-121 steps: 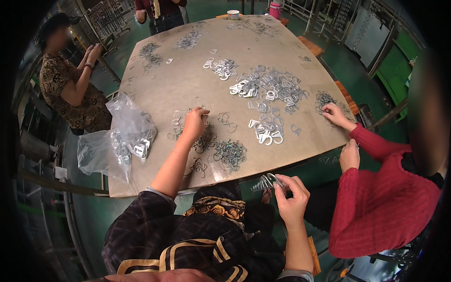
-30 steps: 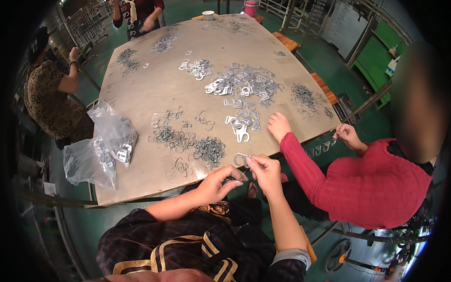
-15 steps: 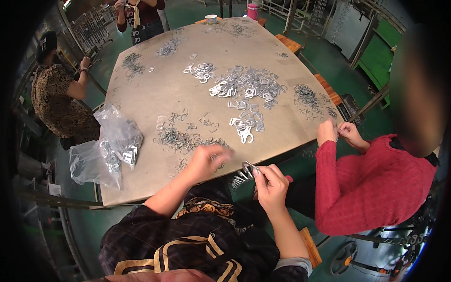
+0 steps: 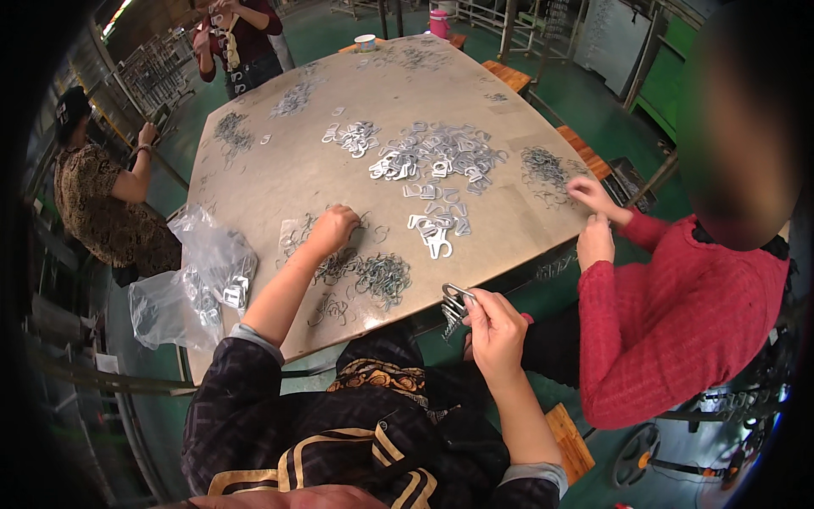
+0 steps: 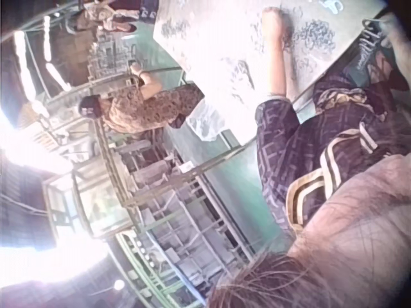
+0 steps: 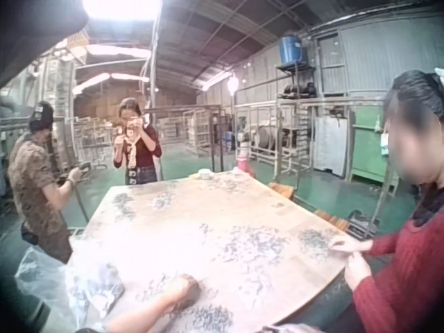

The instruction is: The person assembles small metal hooks and spring clips by hand at a shared table. They repeatedly pick a hook and a spring, connect them, and place the assembled unit on a hanging rack. Other workers perform the same task nearby.

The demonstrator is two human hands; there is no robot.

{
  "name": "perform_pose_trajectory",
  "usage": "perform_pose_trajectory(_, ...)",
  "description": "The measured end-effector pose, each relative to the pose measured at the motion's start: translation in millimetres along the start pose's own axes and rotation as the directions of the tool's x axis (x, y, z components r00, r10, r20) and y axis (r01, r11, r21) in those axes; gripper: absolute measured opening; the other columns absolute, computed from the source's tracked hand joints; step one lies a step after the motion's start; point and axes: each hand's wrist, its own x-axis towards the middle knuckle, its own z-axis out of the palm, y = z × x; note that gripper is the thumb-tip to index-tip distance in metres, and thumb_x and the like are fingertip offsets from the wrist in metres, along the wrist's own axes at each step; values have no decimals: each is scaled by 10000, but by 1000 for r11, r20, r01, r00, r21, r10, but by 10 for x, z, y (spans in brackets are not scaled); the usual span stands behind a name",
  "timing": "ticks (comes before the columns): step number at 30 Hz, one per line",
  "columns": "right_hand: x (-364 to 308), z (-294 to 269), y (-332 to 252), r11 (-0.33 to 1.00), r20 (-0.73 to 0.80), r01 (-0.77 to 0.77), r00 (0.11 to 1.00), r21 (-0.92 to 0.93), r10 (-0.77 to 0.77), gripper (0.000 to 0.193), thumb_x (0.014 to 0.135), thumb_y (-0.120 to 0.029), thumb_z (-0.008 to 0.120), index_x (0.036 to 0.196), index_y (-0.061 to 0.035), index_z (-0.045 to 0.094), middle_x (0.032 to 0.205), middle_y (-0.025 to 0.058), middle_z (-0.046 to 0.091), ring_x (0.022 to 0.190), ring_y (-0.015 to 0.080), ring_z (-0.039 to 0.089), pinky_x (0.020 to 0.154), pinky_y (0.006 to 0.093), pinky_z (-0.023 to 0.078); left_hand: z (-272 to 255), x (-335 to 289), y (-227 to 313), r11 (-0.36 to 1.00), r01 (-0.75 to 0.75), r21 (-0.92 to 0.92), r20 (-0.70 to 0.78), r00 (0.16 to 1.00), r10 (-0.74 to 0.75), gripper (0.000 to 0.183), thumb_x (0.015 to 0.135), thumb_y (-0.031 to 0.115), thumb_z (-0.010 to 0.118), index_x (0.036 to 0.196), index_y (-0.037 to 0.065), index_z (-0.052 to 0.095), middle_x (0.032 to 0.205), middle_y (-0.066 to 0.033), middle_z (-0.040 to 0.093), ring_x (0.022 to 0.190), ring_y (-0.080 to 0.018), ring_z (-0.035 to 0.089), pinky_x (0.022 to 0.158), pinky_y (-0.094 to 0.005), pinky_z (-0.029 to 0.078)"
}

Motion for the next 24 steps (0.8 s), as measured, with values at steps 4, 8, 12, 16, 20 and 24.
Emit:
perform_pose_trajectory(4, -2, -35, 67, 990, 1, -114, 993, 80, 114, 90, 889, 0, 621, 943, 66, 651, 746, 75, 644, 617, 121, 655, 532, 232, 494, -279, 17, 74, 753, 460, -471, 217, 888, -406, 121, 802, 98, 652, 816, -5, 715, 799, -115, 707, 720, -230, 665, 652, -318, 526)
perform_pose_trajectory(8, -24, -40, 136, 977, -10, -175, 984, 118, 178, 84, 862, 24, 640, 927, 77, 650, 751, 76, 658, 630, 125, 674, 538, 227, 505, -696, 112, 690, 270, 479, -835, 382, 858, -342, 130, 857, 107, 677, 911, -8, 708, 809, -59, 719, 696, -94, 646, 622, -239, 511)
perform_pose_trajectory(12, -25, 31, 127, 983, -6, -139, 990, 121, 141, 83, 845, 38, 654, 915, 83, 650, 768, 87, 670, 629, 128, 677, 540, 228, 508, -1051, 30, 1703, 186, 149, -971, 148, 989, -23, 68, 816, 4, 709, 884, 8, 704, 1061, -81, 618, 968, -150, 593, 846, -287, 482)
perform_pose_trajectory(16, -17, -2, 6, 997, -12, -41, 999, 61, 42, 94, 836, 47, 659, 927, 70, 666, 777, 105, 680, 628, 136, 680, 538, 237, 511, -1042, 110, 2176, 246, 40, -968, 54, 997, 50, 80, 811, 70, 730, 876, 28, 710, 1072, -80, 595, 1065, -183, 538, 947, -338, 400)
perform_pose_trajectory(20, -38, -42, -63, 999, -22, -11, 1000, 31, 12, 99, 830, 38, 670, 926, 63, 670, 773, 107, 682, 618, 132, 672, 529, 241, 509, -969, 184, 2297, 291, -12, -957, -4, 1000, 31, 84, 813, 80, 729, 872, 28, 701, 1070, -78, 588, 1054, -180, 531, 938, -337, 399)
perform_pose_trajectory(24, -59, -49, -58, 1000, -78, 7, 997, 12, -6, 92, 820, 20, 697, 900, 55, 668, 718, 82, 654, 572, 100, 620, 497, 231, 468, -955, 246, 2397, 265, -66, -962, -57, 998, 42, 85, 827, 67, 709, 894, 23, 680, 1071, -83, 586, 1042, -189, 535, 937, -336, 399)
